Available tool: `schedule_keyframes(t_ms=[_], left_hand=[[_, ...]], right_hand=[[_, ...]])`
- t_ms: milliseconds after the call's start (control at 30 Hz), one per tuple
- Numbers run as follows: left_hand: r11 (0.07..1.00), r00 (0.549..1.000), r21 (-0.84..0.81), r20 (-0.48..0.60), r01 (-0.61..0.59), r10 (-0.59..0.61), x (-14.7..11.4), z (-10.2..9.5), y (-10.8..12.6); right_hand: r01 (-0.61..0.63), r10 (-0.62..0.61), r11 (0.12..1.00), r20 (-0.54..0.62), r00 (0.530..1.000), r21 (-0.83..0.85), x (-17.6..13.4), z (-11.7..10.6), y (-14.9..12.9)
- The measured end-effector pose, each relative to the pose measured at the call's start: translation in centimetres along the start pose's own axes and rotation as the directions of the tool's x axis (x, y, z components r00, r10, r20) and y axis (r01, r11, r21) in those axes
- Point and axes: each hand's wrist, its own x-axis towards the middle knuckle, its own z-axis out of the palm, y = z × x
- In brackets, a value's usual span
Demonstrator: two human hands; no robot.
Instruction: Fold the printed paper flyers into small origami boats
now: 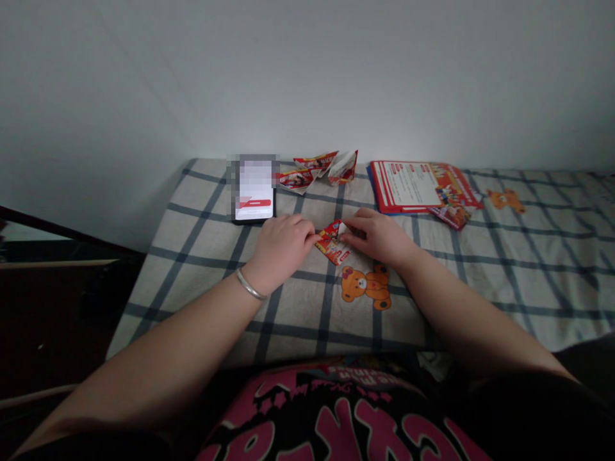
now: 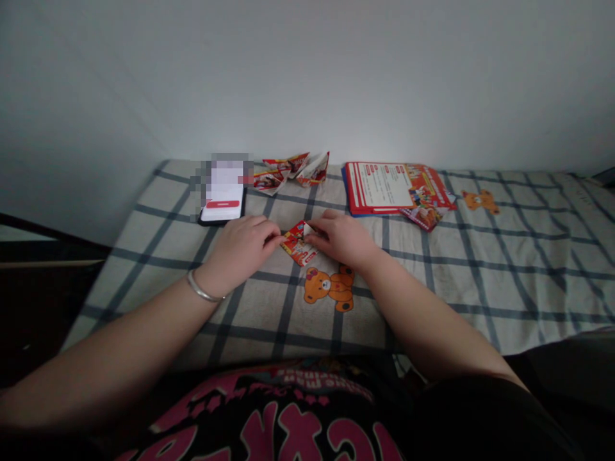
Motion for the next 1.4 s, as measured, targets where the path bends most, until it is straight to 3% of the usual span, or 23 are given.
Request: schedule_keyframes(t_ms=[167,767,900,1067,1400], left_hand=[[0.996,0.999,0.09,0.026,0.027,-0.029,-0.2,-0.2,0.6],[0.978,1.0,0.21,0.024,-0.022,0.017,0.3,0.4,1.3],[0.983,0.999,0.179,-0.002,-0.036,0.037,0.4,0.6,1.1],[0.976,0.978,0.093,-0.058,-0.194,0.2,0.9,1.4,0.1],[0.978,0.979,-0.064,-0.048,-0.199,0.197,1.2,1.6,-0.1]], right_hand=[[-0.035,0.036,0.997,0.008,0.999,-0.064,0.1,0.2,-0.2],[-0.216,0.216,0.976,-0.018,0.976,0.021,0.5,0.4,-0.2],[-0.228,0.229,0.973,-0.021,0.973,0.036,0.5,0.6,-0.1],[-0.247,0.248,0.968,-0.023,0.968,0.044,0.6,0.7,-0.2],[-0.22,0.222,0.974,-0.046,0.974,0.057,0.6,1.0,0.0]])
